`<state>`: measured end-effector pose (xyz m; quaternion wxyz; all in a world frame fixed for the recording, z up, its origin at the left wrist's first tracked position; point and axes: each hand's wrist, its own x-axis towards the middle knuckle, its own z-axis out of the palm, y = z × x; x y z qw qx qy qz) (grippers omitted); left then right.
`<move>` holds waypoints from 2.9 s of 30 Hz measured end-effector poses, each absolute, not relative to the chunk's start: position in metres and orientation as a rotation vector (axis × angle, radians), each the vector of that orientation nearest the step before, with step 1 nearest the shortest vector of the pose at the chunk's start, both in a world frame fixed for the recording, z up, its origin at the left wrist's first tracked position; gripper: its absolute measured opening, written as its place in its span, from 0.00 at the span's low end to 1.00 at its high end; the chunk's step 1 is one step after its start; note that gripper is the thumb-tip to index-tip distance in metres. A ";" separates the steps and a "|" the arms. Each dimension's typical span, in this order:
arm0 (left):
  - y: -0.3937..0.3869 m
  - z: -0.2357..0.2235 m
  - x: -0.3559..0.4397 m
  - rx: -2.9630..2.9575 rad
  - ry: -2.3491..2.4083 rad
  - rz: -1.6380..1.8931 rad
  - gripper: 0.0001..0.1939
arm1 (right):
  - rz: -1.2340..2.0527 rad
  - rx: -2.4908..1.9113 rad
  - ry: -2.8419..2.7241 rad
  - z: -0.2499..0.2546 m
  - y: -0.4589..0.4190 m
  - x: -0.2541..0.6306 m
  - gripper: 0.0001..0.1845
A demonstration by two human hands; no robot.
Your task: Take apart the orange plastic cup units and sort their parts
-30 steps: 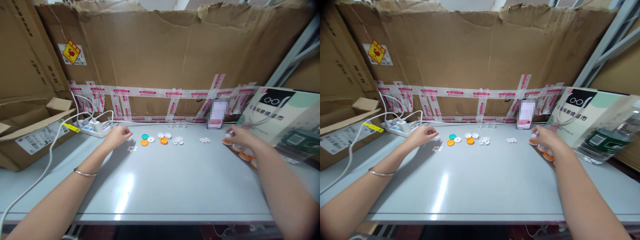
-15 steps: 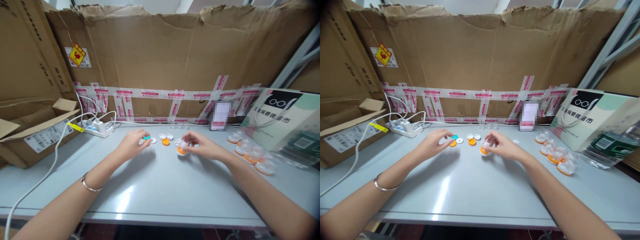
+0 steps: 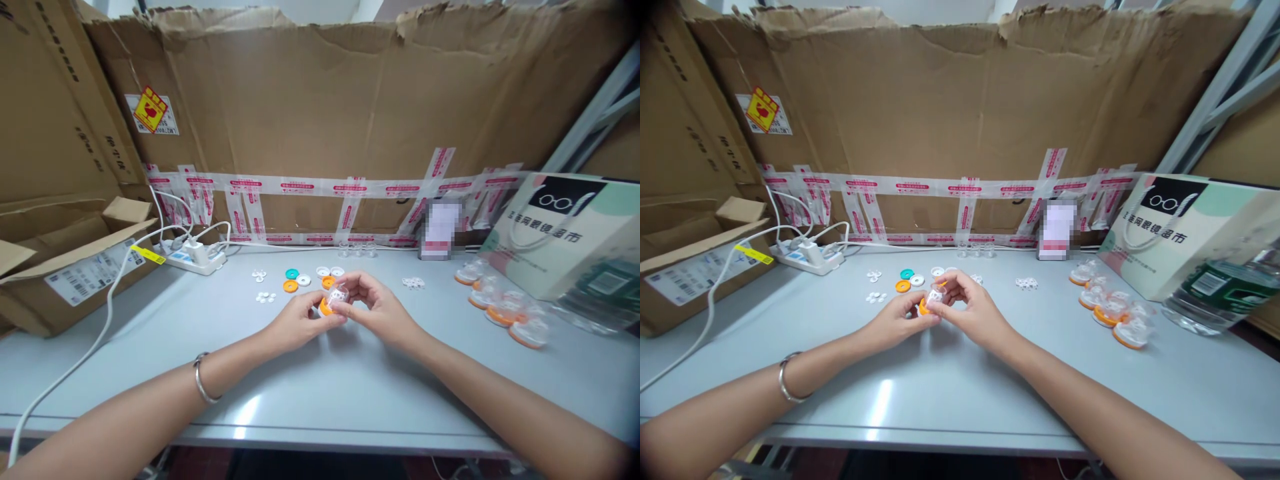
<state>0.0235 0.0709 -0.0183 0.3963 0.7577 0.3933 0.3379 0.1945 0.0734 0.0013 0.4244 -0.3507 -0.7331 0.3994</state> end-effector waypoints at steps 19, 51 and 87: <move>0.062 -0.032 0.042 1.799 0.710 0.949 0.07 | 1.041 -1.010 -1.782 -0.007 0.067 0.179 0.16; 0.080 -0.044 0.021 1.952 1.058 0.862 0.12 | 0.781 -1.107 -2.183 -0.030 0.086 0.188 0.11; 0.083 -0.042 0.015 1.773 1.079 0.826 0.17 | 0.158 -1.398 -1.755 0.008 0.137 0.244 0.17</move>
